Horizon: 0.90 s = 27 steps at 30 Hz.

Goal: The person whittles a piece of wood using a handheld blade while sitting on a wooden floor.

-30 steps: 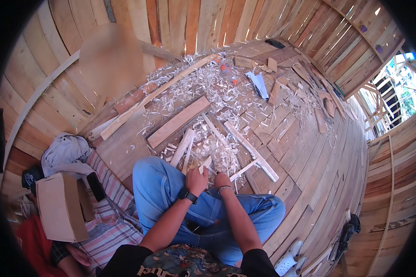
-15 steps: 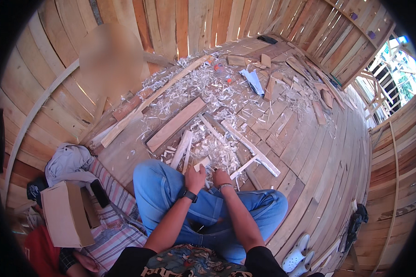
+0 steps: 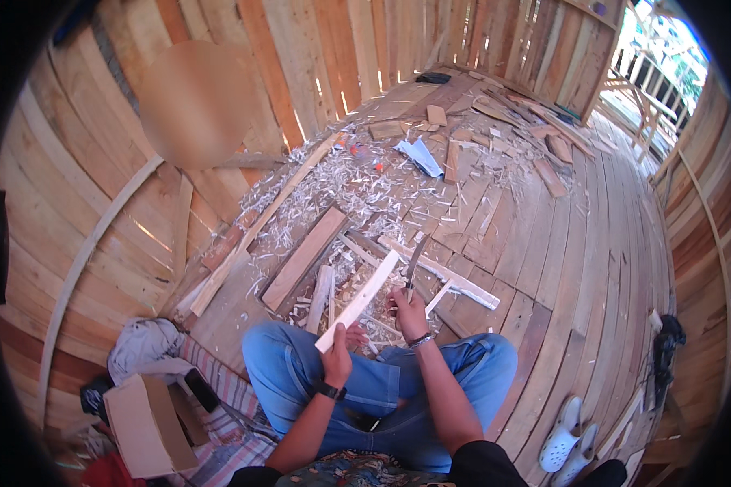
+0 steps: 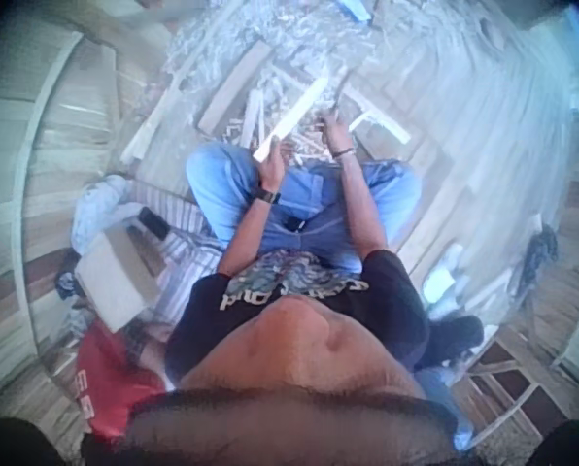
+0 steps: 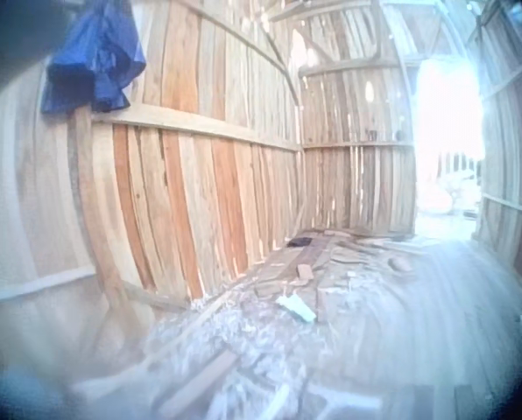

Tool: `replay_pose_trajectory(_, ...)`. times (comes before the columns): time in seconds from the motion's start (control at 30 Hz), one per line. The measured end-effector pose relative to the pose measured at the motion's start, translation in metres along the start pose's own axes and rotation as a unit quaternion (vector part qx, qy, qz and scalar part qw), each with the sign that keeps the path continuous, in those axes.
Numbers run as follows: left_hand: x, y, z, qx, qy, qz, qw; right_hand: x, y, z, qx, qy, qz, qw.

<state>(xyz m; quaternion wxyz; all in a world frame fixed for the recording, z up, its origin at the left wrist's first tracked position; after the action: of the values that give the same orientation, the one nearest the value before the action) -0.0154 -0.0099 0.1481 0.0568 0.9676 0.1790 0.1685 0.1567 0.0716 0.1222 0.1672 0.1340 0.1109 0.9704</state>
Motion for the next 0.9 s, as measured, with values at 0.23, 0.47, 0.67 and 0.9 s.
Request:
replay_pose_trajectory(0.23,0.030,0.062,-0.009,0.013,-0.020,0.109,0.994,-0.012,0.033,0.084,-0.077,-0.171,0.050,0.981)
replay_pose_trajectory(0.47,0.018,0.062,0.003,-0.021,-0.122,0.191,0.974,-0.055,0.041,0.120,-0.065,-0.193,0.056,0.977)
replay_pose_trajectory(0.67,0.043,0.076,-0.023,-0.136,-0.078,0.288,0.945,-0.060,0.059,0.140,-0.082,-0.187,0.096,0.974)
replay_pose_trajectory(0.9,0.065,0.105,-0.045,-0.058,-0.294,0.355,0.886,-0.057,0.062,0.141,-0.127,-0.141,0.098,0.977)
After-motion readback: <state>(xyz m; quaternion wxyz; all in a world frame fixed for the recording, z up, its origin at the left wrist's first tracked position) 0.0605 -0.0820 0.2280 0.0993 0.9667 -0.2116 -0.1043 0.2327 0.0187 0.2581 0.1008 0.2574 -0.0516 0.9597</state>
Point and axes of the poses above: each hand's wrist, its own y-axis away from the middle knuckle, its own x-axis out of the palm, z = x × y, the point moved 8 cm from there along -y, towards the middle knuckle, and after that the axes turned 11 degrees about -z, right-handed, at the moved point
